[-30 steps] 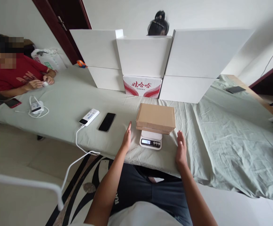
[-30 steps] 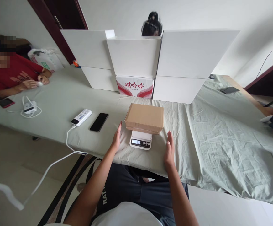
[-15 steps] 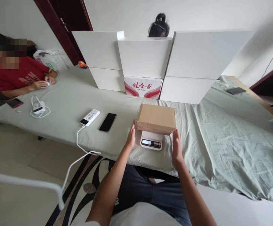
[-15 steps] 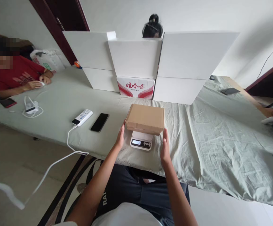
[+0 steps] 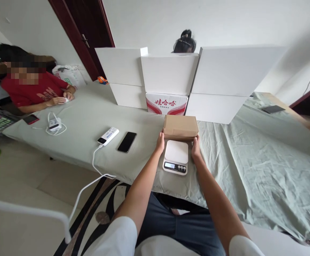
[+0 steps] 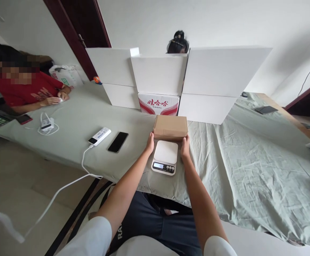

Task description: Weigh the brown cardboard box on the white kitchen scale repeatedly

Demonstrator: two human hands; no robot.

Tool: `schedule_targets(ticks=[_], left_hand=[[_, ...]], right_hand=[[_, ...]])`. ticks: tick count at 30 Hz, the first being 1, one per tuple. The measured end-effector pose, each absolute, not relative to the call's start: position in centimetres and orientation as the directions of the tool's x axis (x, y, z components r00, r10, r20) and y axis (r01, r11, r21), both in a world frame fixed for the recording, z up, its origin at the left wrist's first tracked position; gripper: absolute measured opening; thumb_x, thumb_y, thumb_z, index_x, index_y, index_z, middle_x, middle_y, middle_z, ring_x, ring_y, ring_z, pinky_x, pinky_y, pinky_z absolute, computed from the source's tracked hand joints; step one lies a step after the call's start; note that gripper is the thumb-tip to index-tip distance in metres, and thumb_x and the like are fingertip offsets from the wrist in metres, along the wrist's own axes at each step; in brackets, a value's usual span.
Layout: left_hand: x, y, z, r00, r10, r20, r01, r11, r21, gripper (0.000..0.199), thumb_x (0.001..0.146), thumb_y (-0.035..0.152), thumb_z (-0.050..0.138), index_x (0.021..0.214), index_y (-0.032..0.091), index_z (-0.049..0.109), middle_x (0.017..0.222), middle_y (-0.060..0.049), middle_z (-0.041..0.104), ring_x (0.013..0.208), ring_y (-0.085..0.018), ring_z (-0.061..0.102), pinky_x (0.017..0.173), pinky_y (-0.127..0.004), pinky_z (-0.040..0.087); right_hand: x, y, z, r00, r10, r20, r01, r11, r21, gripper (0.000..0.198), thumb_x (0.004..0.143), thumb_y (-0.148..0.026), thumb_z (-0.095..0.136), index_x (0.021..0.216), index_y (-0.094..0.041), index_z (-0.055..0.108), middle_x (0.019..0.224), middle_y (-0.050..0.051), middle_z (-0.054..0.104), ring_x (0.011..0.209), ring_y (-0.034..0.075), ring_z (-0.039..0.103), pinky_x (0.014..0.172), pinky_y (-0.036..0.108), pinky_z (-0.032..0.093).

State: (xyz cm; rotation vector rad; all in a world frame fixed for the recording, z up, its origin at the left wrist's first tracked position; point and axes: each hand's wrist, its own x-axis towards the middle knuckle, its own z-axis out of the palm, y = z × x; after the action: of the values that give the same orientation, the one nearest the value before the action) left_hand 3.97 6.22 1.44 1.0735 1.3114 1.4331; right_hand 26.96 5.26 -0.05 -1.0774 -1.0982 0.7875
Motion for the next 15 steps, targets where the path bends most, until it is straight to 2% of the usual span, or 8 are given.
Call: schedule_targets(ticks=[7, 10, 15], left_hand=[[3.6, 5.9, 1.0, -0.201, 0.975, 0.098, -0.002, -0.101, 0.995, 0.064, 0.116, 0.059, 0.036, 0.159, 0.021, 0.062, 0.171, -0.015, 0.065, 0.167, -0.029, 0.053, 0.142, -0.044, 0.035], [3.6, 5.8, 1.5, -0.186, 0.98, 0.071, 0.026, -0.068, 0.997, 0.066, 0.116, 0.062, 0.035, 0.163, 0.022, 0.06, 0.172, -0.013, 0.064, 0.168, -0.028, 0.052, 0.142, -0.043, 0.035], [3.8, 5.7, 2.1, -0.161, 0.986, 0.044, 0.051, -0.036, 0.998, 0.07, 0.116, 0.06, 0.038, 0.172, 0.022, 0.051, 0.183, -0.011, 0.051, 0.174, -0.029, 0.043, 0.145, -0.042, 0.028]], right_hand=[[26.8, 4.4, -0.1, 0.312, 0.898, 0.309, 0.079, 0.299, -0.951, 0.079, 0.1, -0.081, 0.048, 0.152, -0.023, 0.055, 0.164, 0.02, 0.058, 0.159, 0.035, 0.051, 0.14, 0.06, 0.037], [26.7, 4.7, 0.1, 0.315, 0.894, 0.318, 0.094, 0.304, -0.948, 0.072, 0.102, -0.075, 0.047, 0.15, -0.023, 0.054, 0.161, 0.019, 0.059, 0.157, 0.034, 0.052, 0.141, 0.06, 0.036], [26.8, 5.0, -0.1, 0.306, 0.886, 0.348, 0.109, 0.33, -0.938, 0.059, 0.103, -0.067, 0.048, 0.144, -0.026, 0.055, 0.152, 0.016, 0.063, 0.153, 0.032, 0.055, 0.139, 0.06, 0.039]])
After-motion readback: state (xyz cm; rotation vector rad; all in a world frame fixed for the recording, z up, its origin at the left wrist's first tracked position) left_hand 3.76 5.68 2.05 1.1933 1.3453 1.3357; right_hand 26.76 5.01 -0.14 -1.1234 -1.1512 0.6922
